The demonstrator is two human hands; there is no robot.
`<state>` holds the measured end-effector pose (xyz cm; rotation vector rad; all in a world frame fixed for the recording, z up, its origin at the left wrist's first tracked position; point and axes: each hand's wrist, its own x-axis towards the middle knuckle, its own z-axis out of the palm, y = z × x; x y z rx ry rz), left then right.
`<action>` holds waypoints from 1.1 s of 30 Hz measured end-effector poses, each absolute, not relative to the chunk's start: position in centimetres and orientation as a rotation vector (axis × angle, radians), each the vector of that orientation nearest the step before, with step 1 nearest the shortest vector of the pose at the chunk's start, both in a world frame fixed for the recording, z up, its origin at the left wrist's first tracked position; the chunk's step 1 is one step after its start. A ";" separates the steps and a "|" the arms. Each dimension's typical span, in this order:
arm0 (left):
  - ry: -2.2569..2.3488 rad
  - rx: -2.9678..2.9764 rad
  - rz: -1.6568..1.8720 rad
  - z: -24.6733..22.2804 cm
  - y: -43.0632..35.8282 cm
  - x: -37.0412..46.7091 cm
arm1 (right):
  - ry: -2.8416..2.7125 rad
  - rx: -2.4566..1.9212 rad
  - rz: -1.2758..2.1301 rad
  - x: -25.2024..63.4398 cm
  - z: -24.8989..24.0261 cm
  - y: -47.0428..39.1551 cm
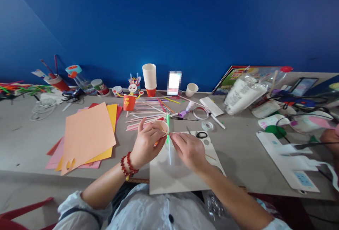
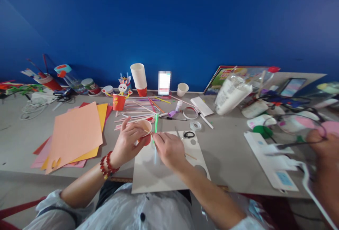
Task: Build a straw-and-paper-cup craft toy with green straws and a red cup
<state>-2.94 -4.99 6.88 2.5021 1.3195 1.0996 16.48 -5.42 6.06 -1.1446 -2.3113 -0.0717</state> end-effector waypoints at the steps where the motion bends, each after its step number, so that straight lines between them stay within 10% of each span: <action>1: 1.325 2.500 1.099 6.9 -5.0 -2.9 | -2.320 -1.138 -0.115 16.4 6.0 -5.4; 13: 1.370 2.604 1.160 6.8 -5.2 -2.8 | -1.808 -1.119 1.278 17.0 6.1 -4.9; 23: 1.302 2.446 1.137 6.7 -4.9 -2.9 | -2.270 -1.105 -0.090 16.4 5.9 -5.5; 33: 1.364 2.590 1.236 6.6 -5.1 -2.9 | -1.907 -1.132 1.118 16.6 6.7 -5.0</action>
